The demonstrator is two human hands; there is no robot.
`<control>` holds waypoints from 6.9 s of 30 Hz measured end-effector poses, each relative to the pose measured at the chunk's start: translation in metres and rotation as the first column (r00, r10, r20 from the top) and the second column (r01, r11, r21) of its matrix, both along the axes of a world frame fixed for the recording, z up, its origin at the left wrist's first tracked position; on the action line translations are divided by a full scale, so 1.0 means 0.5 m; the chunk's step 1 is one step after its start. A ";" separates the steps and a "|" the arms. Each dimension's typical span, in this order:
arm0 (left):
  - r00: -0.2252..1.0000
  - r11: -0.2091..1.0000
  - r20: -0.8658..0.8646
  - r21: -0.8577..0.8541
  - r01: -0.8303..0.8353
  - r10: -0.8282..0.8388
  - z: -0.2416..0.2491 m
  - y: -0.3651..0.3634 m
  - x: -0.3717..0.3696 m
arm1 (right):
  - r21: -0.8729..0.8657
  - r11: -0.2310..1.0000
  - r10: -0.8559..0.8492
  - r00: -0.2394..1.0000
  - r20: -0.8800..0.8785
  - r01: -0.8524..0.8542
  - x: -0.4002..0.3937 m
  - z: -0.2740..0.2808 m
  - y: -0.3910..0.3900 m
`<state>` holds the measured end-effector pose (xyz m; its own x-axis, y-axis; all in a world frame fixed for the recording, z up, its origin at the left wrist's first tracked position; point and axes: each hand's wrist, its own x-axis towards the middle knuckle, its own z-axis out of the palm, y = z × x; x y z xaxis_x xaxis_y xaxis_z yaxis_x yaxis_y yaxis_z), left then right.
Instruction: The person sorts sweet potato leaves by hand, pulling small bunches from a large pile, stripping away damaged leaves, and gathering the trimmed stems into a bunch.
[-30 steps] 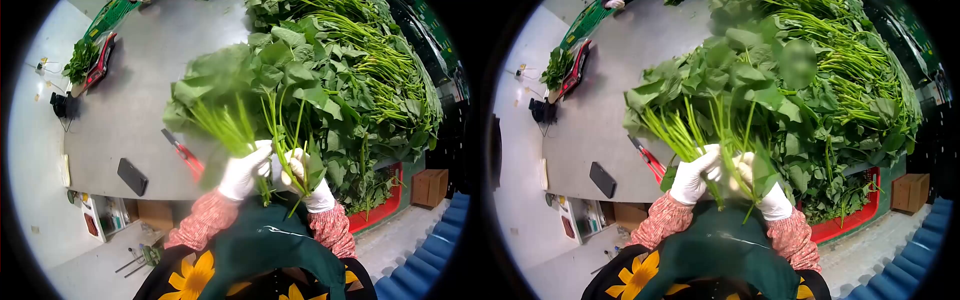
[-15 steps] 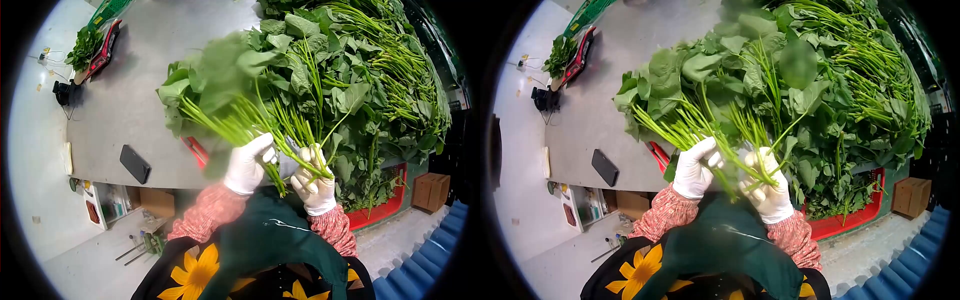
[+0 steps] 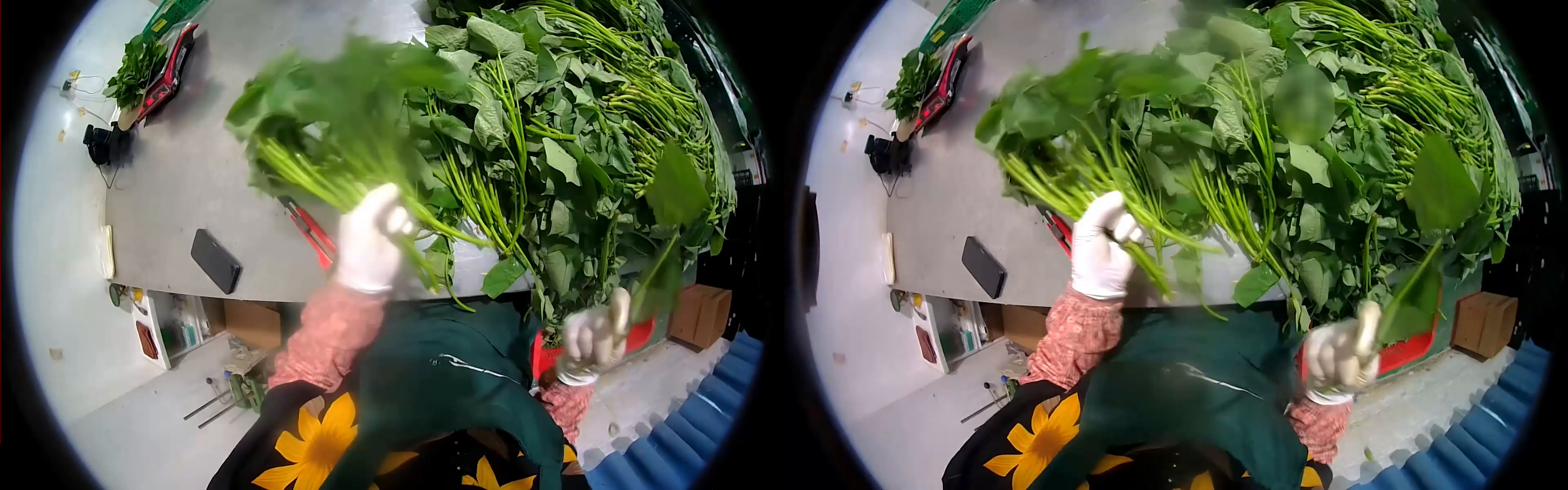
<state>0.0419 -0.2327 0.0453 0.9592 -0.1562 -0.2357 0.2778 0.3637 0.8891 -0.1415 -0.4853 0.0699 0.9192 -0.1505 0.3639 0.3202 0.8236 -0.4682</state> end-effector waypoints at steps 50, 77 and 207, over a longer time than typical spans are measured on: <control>0.958 0.991 -0.284 -0.131 0.013 -0.050 0.074 -0.008 -0.009 | -0.925 -0.375 -0.480 0.842 0.245 0.055 0.168 0.075 0.153; 0.877 0.880 0.153 -0.070 0.469 -0.455 0.047 -0.001 -0.083 | -0.772 0.595 -0.194 0.893 -0.407 -0.222 0.160 0.049 0.151; 0.905 0.942 -0.298 -0.238 0.238 -0.304 -0.004 -0.007 -0.117 | -0.545 0.839 -0.308 0.838 -0.451 0.015 0.147 -0.041 0.105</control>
